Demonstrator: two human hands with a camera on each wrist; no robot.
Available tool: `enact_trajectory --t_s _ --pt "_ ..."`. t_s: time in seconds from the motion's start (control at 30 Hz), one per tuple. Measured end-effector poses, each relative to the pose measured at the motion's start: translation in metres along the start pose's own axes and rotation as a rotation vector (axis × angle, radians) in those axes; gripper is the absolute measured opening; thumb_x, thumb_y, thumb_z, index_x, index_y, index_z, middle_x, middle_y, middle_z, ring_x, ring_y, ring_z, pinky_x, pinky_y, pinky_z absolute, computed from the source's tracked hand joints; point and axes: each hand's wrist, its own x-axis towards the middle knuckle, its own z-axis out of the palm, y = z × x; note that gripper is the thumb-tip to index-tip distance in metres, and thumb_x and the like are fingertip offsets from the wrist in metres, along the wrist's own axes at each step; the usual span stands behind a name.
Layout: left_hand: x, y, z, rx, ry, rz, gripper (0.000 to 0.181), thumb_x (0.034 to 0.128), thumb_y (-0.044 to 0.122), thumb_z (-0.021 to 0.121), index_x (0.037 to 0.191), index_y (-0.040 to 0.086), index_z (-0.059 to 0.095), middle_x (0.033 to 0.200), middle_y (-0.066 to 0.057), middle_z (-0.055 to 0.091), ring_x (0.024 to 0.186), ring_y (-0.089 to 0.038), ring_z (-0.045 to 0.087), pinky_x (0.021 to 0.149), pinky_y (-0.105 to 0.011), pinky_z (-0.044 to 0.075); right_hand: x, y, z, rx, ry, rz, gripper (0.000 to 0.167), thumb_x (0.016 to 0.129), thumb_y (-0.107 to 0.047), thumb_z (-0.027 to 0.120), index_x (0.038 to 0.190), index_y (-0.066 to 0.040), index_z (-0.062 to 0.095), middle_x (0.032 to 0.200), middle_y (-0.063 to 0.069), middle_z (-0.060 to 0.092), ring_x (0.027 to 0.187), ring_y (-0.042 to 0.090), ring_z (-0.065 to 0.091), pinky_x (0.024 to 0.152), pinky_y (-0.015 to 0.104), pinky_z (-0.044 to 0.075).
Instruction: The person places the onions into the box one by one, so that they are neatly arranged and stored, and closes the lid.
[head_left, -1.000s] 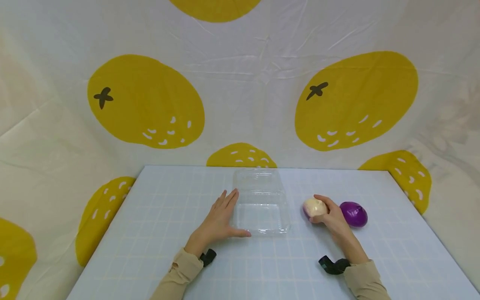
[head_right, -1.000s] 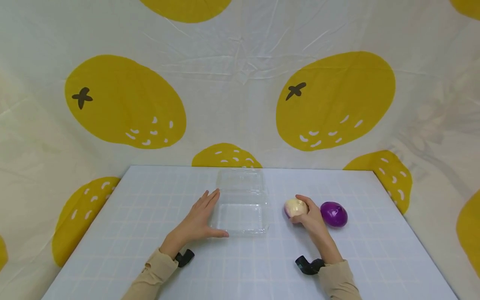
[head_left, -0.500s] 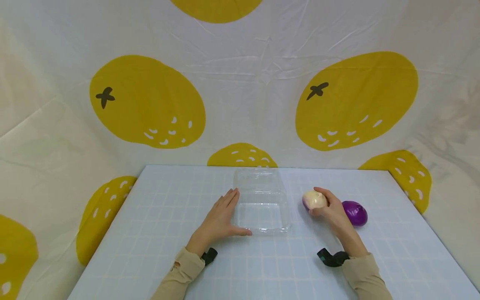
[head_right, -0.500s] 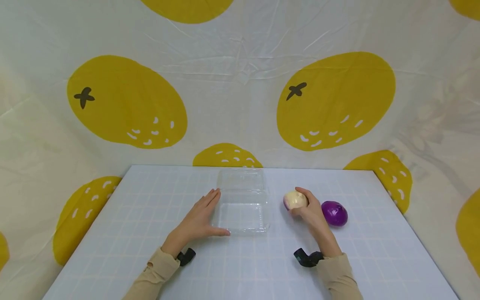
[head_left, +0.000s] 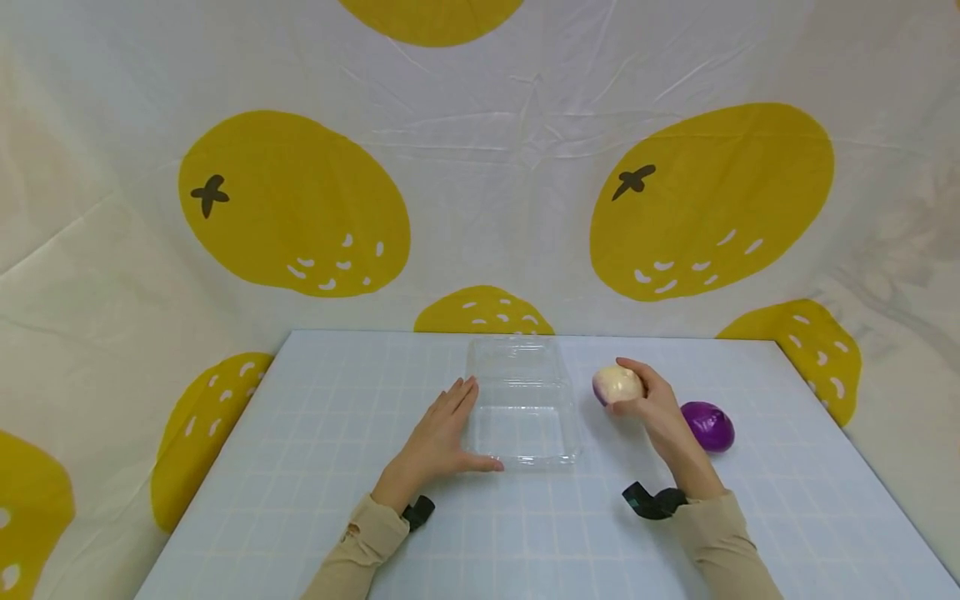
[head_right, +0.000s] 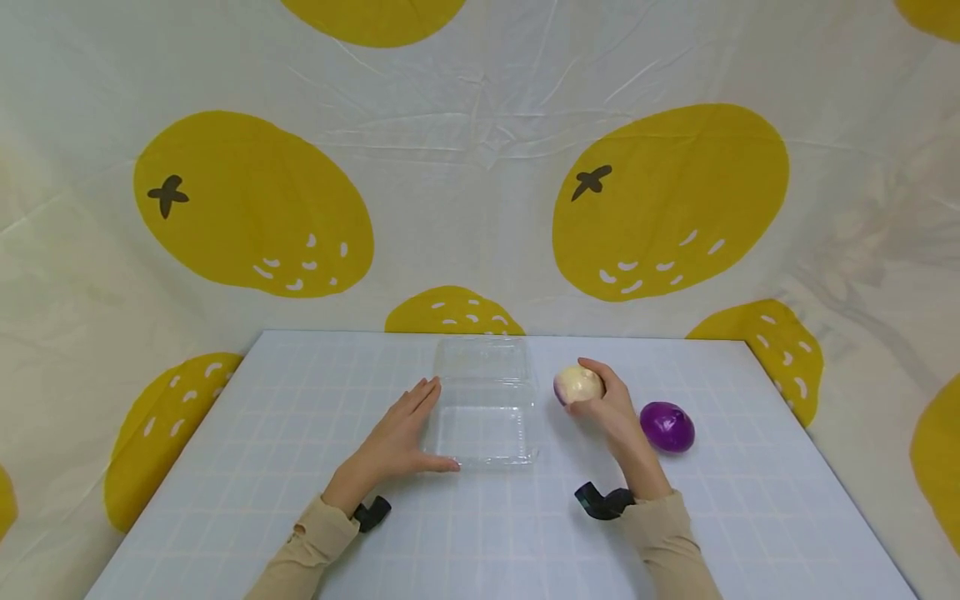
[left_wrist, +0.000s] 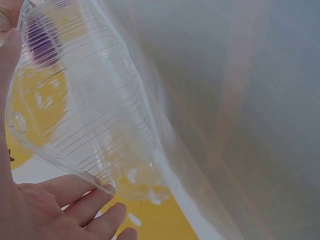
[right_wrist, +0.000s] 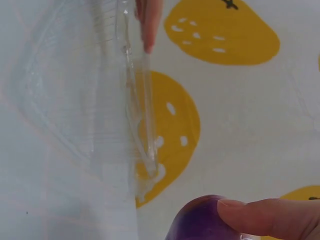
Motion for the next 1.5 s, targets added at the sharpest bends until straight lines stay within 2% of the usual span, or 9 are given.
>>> enact_trajectory --t_s 0.23,0.53,0.93,1.23,1.5 --pt "-0.001 0.002 -0.002 -0.017 0.0 -0.007 0.13 0.0656 0.079 0.072 0.158 0.005 0.018 0.166 -0.003 0.013 0.152 -0.02 0.007 0.122 -0.04 0.011 0.005 -0.013 0.014 0.014 -0.016 -0.055 0.086 0.074 0.014 0.066 0.152 0.0 0.033 0.154 0.024 0.031 0.134 0.037 0.03 0.117 0.053 0.024" --pt "-0.001 0.001 -0.002 -0.032 -0.006 -0.007 0.131 0.0652 0.08 0.071 0.158 0.005 0.018 0.166 -0.003 0.013 0.152 -0.02 0.007 0.122 -0.039 0.012 0.01 -0.025 0.037 0.036 -0.048 -0.088 0.082 0.072 0.014 0.067 0.148 0.002 0.037 0.148 0.024 0.037 0.129 0.037 0.035 0.114 0.051 0.029" --pt "-0.001 0.003 -0.003 -0.022 -0.006 -0.018 0.131 0.0645 0.079 0.073 0.158 0.006 0.019 0.166 -0.003 0.014 0.152 -0.021 0.007 0.122 -0.041 0.012 0.009 -0.042 0.077 -0.02 -0.116 -0.09 0.081 0.068 0.009 0.073 0.143 -0.003 0.045 0.145 0.02 0.043 0.124 0.038 0.04 0.108 0.055 0.039" --pt "-0.002 0.004 -0.003 -0.009 0.011 -0.008 0.129 0.0653 0.077 0.074 0.158 0.005 0.02 0.165 -0.005 0.017 0.152 -0.024 0.009 0.122 -0.043 0.013 0.002 -0.04 0.102 -0.011 -0.197 -0.152 0.078 0.064 0.01 0.075 0.137 -0.002 0.052 0.14 0.019 0.049 0.118 0.035 0.047 0.102 0.047 0.042" --pt "-0.002 0.004 -0.004 -0.013 0.012 -0.004 0.128 0.066 0.076 0.075 0.158 0.005 0.02 0.165 -0.006 0.017 0.152 -0.025 0.008 0.122 -0.043 0.013 -0.002 -0.036 0.118 -0.054 -0.279 -0.123 0.08 0.065 0.007 0.079 0.139 -0.003 0.052 0.138 0.016 0.052 0.115 0.032 0.051 0.103 0.048 0.043"
